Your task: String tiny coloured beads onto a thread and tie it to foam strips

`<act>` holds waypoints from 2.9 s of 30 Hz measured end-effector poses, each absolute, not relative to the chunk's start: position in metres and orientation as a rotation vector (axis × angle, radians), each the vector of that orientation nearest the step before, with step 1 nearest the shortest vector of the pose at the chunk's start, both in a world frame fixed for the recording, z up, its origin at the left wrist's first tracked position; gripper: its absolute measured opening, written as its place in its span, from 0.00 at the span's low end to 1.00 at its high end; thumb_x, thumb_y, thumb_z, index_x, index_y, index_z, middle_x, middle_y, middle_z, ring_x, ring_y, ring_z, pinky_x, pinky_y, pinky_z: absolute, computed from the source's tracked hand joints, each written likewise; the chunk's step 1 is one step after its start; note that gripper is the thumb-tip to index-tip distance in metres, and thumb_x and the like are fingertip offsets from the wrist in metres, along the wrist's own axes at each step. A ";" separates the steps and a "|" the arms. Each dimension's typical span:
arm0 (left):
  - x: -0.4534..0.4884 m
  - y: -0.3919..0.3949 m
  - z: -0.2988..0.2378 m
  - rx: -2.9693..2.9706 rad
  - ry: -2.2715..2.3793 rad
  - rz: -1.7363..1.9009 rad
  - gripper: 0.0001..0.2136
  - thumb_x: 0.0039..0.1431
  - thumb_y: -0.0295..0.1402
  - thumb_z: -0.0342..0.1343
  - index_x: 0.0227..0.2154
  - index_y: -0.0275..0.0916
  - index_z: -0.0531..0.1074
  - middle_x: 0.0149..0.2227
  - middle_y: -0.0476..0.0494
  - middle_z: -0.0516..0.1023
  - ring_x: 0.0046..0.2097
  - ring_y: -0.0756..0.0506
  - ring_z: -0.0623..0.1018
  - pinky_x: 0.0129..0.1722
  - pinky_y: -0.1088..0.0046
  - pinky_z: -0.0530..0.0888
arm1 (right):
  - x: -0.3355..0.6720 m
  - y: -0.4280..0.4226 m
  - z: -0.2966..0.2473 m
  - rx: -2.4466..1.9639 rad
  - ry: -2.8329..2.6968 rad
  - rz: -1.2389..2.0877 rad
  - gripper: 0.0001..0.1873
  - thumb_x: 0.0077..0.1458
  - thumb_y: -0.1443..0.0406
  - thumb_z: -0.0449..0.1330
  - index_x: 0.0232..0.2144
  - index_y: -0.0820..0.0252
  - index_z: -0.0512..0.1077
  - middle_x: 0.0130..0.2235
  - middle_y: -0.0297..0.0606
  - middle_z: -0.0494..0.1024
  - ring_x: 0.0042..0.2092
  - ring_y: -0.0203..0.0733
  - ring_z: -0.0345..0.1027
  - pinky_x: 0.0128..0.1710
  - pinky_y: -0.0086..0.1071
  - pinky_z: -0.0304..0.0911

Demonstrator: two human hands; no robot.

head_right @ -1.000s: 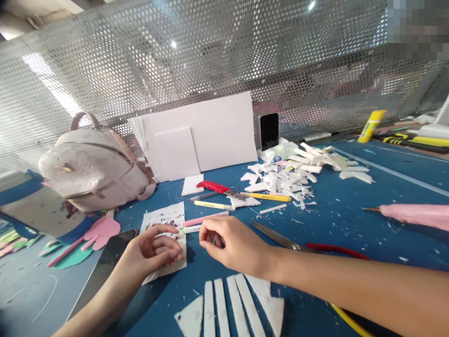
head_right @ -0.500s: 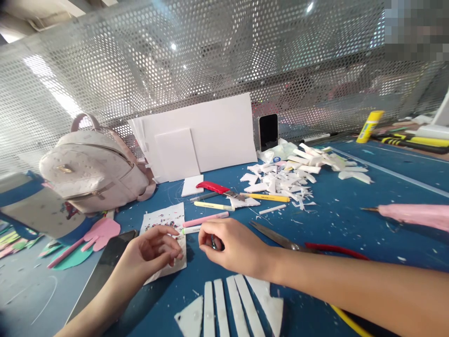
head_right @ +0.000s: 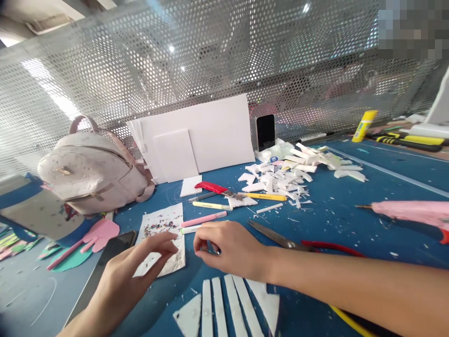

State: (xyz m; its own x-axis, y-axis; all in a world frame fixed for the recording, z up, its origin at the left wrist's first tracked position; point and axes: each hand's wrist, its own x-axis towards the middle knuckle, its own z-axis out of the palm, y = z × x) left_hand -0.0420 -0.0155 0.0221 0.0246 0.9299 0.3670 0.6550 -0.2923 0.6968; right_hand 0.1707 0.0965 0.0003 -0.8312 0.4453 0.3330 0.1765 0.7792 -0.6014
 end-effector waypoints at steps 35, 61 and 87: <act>-0.029 -0.019 0.014 2.456 1.579 1.099 0.15 0.63 0.21 0.53 0.48 0.45 0.67 0.39 0.50 0.80 0.39 0.51 0.80 0.41 0.80 0.75 | 0.166 0.085 0.005 -0.487 -2.297 1.044 0.02 0.54 0.68 0.63 0.30 0.58 0.73 0.30 0.28 0.75 0.29 0.30 0.63 0.27 0.24 0.56; -0.014 -0.005 0.011 1.104 1.319 1.365 0.20 0.49 0.27 0.66 0.45 0.38 0.67 0.28 0.50 0.81 0.29 0.49 0.81 0.36 0.73 0.80 | 0.170 0.089 0.001 -0.353 -2.347 0.841 0.02 0.60 0.68 0.59 0.35 0.59 0.73 0.32 0.32 0.74 0.29 0.33 0.62 0.31 0.28 0.59; -0.011 -0.008 0.007 1.270 1.342 1.400 0.18 0.49 0.24 0.64 0.43 0.40 0.68 0.28 0.50 0.80 0.31 0.49 0.80 0.35 0.74 0.79 | 0.173 0.087 0.003 -0.247 -2.424 0.579 0.04 0.59 0.70 0.56 0.33 0.60 0.71 0.32 0.35 0.73 0.31 0.35 0.63 0.31 0.29 0.60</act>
State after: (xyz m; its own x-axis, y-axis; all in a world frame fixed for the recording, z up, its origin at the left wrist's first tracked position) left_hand -0.0107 -0.0080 0.0073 -0.1756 0.9757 0.1307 0.0896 -0.1164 0.9892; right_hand 0.1727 0.0871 0.0030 -0.7864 0.3096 0.5346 0.0344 0.8860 -0.4625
